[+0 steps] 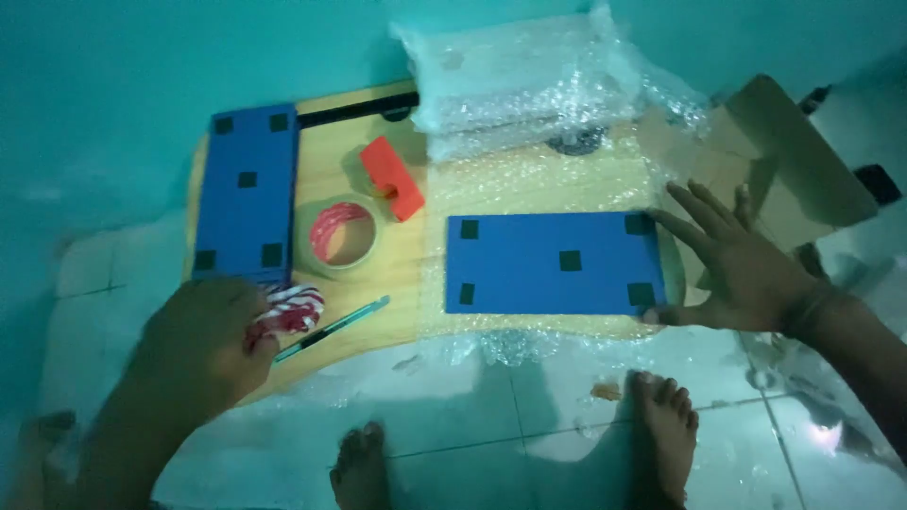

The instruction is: Wrapping a blue rectangular panel in bubble wrap and securing it with tape using a dispenser.

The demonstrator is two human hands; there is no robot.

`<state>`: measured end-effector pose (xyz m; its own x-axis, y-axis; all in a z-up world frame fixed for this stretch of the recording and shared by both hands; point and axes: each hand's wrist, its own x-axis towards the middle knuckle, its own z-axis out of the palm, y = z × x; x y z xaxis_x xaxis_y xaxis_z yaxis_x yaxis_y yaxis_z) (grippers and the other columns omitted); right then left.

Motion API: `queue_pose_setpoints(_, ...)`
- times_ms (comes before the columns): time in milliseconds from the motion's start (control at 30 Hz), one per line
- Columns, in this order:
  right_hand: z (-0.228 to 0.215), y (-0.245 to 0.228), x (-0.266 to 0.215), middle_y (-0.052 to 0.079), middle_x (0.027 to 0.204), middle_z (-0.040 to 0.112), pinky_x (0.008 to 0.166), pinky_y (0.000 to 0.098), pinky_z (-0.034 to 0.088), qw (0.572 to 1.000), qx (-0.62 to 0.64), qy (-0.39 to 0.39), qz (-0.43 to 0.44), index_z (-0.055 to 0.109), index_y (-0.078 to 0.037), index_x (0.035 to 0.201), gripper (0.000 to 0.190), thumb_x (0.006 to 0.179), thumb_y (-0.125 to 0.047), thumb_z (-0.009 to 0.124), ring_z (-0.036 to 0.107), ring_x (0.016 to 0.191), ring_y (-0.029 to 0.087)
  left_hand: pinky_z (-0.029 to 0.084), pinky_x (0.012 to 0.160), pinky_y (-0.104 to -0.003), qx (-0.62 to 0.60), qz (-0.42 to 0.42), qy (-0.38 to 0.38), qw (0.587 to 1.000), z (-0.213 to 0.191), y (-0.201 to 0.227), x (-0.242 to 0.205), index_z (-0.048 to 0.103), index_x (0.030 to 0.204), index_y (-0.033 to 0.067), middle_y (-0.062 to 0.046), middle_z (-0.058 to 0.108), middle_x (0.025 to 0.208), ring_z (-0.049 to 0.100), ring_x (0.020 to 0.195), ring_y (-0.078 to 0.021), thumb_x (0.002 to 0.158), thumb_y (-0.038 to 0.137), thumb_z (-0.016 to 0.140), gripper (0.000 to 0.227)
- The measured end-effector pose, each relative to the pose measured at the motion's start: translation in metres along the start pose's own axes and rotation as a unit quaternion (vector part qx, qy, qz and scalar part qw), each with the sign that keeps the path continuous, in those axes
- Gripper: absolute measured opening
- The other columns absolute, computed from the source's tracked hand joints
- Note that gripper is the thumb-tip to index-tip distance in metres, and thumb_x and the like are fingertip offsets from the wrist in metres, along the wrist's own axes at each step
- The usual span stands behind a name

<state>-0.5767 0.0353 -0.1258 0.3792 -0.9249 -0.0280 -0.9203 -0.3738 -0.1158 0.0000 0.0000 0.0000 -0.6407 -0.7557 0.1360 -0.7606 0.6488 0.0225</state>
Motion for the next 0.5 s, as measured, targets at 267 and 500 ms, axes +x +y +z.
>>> queue_pose_setpoints(267, 0.001, 0.001, 0.001, 0.025, 0.169, 0.015, 0.119, 0.0731, 0.001, 0.999, 0.027, 0.006, -0.025, 0.031, -0.013, 0.157, 0.136, 0.054, -0.090, 0.074, 0.011, 0.155, 0.047, 0.054, 0.073, -0.043, -0.218, 0.078, -0.004, 0.973, -0.005, 0.117, 0.091, 0.071, 0.107, 0.0097, -0.008, 0.076, 0.097, 0.071, 0.081, -0.0295, 0.083, 0.010, 0.067, 0.024)
queue_pose_setpoints(500, -0.006, -0.006, 0.003, 0.022, 0.168, 0.014, 0.119, 0.0729, 0.001, 0.998, 0.031, -0.044, 0.012, 0.025, -0.016, 0.158, 0.138, 0.055, -0.094, 0.073, 0.012, 0.153, 0.046, 0.052, 0.096, -0.040, -0.144, 0.120, 0.173, 0.967, 0.099, 0.141, 0.164, 0.073, 0.116, 0.0024, -0.013, 0.074, 0.120, 0.071, 0.103, -0.0285, 0.090, 0.007, 0.062, 0.028)
